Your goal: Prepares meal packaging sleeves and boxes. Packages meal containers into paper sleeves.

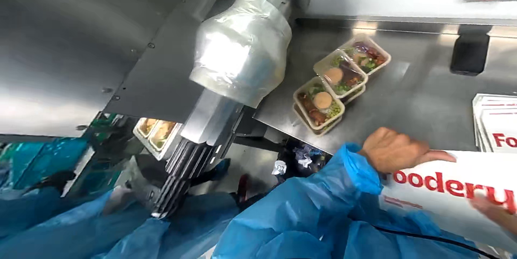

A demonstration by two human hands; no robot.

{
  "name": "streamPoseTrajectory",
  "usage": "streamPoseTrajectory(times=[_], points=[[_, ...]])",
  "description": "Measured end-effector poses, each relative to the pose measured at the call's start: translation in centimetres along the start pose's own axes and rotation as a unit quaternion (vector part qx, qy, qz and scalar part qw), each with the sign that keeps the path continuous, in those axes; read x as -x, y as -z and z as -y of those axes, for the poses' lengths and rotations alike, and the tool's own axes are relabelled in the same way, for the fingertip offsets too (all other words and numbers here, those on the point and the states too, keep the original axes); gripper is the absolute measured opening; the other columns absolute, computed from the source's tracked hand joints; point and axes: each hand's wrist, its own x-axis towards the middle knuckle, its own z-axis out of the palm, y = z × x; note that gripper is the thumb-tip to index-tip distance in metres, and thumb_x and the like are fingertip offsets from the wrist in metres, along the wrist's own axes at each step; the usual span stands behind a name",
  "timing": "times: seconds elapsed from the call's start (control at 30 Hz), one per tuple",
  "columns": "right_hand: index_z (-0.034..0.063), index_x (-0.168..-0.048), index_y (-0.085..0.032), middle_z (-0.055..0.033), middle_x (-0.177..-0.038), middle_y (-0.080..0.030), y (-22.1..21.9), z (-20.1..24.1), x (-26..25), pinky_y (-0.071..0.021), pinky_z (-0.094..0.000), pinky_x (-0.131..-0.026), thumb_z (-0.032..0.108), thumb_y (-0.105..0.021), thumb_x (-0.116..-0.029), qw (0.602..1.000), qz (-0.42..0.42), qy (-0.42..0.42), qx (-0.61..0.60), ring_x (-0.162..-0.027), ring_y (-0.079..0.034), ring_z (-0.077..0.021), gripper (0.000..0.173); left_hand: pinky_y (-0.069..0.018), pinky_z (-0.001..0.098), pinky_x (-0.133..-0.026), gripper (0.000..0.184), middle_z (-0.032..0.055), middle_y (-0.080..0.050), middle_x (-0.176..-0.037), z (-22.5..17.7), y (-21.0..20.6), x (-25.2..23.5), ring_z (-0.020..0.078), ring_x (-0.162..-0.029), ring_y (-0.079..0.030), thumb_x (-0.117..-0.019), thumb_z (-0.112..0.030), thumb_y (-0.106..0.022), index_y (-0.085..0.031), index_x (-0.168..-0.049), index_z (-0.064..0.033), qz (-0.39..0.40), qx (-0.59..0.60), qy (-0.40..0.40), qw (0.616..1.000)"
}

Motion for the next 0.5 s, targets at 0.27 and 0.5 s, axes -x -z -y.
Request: streamPoseTrajectory(times=[0.27,0.5], points=[[0.0038,-0.129,-0.055,-0.0097,-0.102,-0.072,-12.8,-4.4,-10.0,-0.0633,-0.0381,-0.077,0.021,-0.051,-0.1075,0.904,-0.019,-0.177,-0.389,-0.089,-0.073,-0.0175,0.028,-0.0445,0.0642,-0.107,0.082,0.0312,-0.058,-0.135,25.1,7.8,7.0,0.0468,-0.128,-0.056,-0.0894,-0.054,-0.075,-0.051,-0.14,0.0046,0.065,-0.004,0.482,0.874],[0.0032,-0.13,-0.056,-0.012,-0.107,-0.072,-14.0,-8.3,-11.7,-0.0631,-0.0402,-0.082,0.021,-0.05,-0.1072,0.88,0.027,-0.176,-0.44,-0.095,-0.073,-0.0205,0.029,-0.0622,0.0411,-0.078,0.034,0.0158,-0.072,-0.1,17.6,1.2,16.3,0.0212,-0.083,-0.072,-0.1001,-0.017,-0.065,-0.057,-0.127,0.0029,-0.134,0.456,0.427,0.769]])
